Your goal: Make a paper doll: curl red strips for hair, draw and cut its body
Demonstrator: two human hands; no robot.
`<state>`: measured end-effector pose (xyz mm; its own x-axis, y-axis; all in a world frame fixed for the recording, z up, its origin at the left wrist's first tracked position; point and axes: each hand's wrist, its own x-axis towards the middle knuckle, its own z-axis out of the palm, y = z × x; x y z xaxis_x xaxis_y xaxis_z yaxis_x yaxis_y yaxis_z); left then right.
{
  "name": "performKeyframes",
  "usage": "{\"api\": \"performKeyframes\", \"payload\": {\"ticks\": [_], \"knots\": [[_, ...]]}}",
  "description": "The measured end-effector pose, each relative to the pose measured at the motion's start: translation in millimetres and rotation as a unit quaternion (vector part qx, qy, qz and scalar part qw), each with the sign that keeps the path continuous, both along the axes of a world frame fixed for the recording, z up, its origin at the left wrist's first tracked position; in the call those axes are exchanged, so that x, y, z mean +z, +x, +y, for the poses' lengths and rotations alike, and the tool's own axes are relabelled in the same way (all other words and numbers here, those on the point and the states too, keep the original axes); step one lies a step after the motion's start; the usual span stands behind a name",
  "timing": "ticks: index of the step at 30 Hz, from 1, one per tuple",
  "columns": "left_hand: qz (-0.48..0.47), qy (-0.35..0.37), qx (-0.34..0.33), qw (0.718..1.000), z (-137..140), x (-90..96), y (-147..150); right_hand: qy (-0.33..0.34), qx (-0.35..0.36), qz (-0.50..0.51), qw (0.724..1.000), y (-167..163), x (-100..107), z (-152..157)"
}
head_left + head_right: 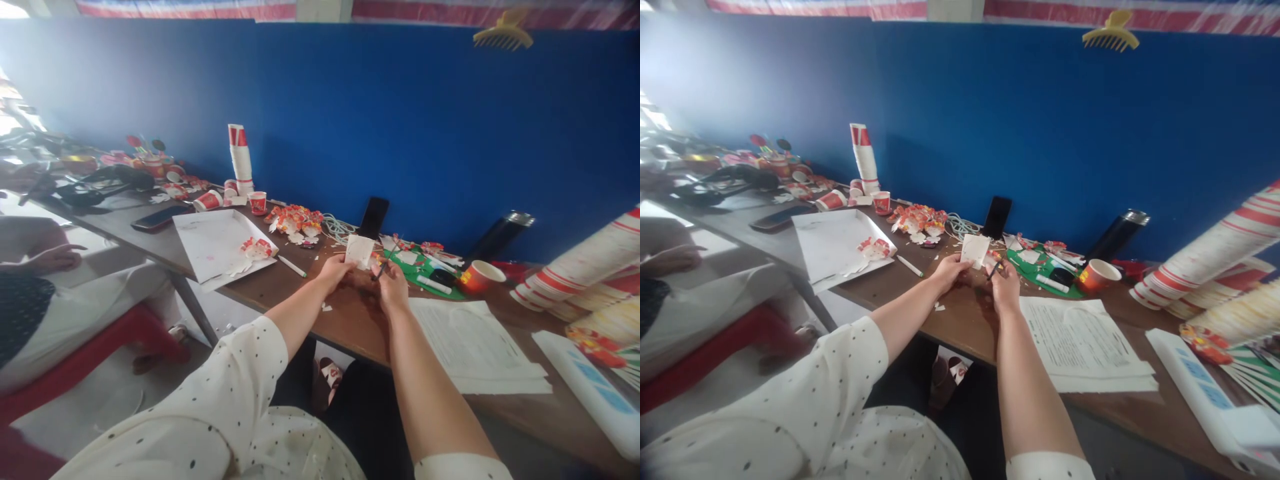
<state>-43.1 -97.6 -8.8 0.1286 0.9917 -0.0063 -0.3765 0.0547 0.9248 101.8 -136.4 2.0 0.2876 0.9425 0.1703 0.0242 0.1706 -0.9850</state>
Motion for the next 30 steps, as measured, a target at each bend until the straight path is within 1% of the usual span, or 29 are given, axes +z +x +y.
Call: {"api": "performKeyframes", "payload": {"ticks": [5, 9, 16, 22, 26, 30], "knots": [[-0.074, -0.017, 0.042, 0.996, 2.1, 5.4, -9.0, -0.045, 0.101, -0.021, 0.994, -5.8, -0.2, -4.5], [-0.113, -0.030, 0.050, 0.992, -1.9, 10.1, -11.6, -0.063, 0.146, -0.040, 0.986, -10.9, 1.0, -10.3], [-0.178, -0.058, 0.060, 0.980, -3.8, 15.3, -11.6, -0.082, 0.146, -0.082, 0.982, -18.2, 2.0, -14.1], [-0.227, -0.068, 0.054, 0.970, -7.6, 20.6, -14.0, -0.085, 0.156, -0.113, 0.978, -19.8, 1.3, -15.1], [-0.239, -0.076, 0.046, 0.967, -9.5, 22.0, -15.8, -0.080, 0.158, -0.128, 0.976, -21.2, 3.2, -17.3], [-0.228, -0.086, 0.038, 0.969, -8.5, 18.7, -16.7, -0.078, 0.158, -0.135, 0.975, -22.3, 3.9, -18.8]]}}
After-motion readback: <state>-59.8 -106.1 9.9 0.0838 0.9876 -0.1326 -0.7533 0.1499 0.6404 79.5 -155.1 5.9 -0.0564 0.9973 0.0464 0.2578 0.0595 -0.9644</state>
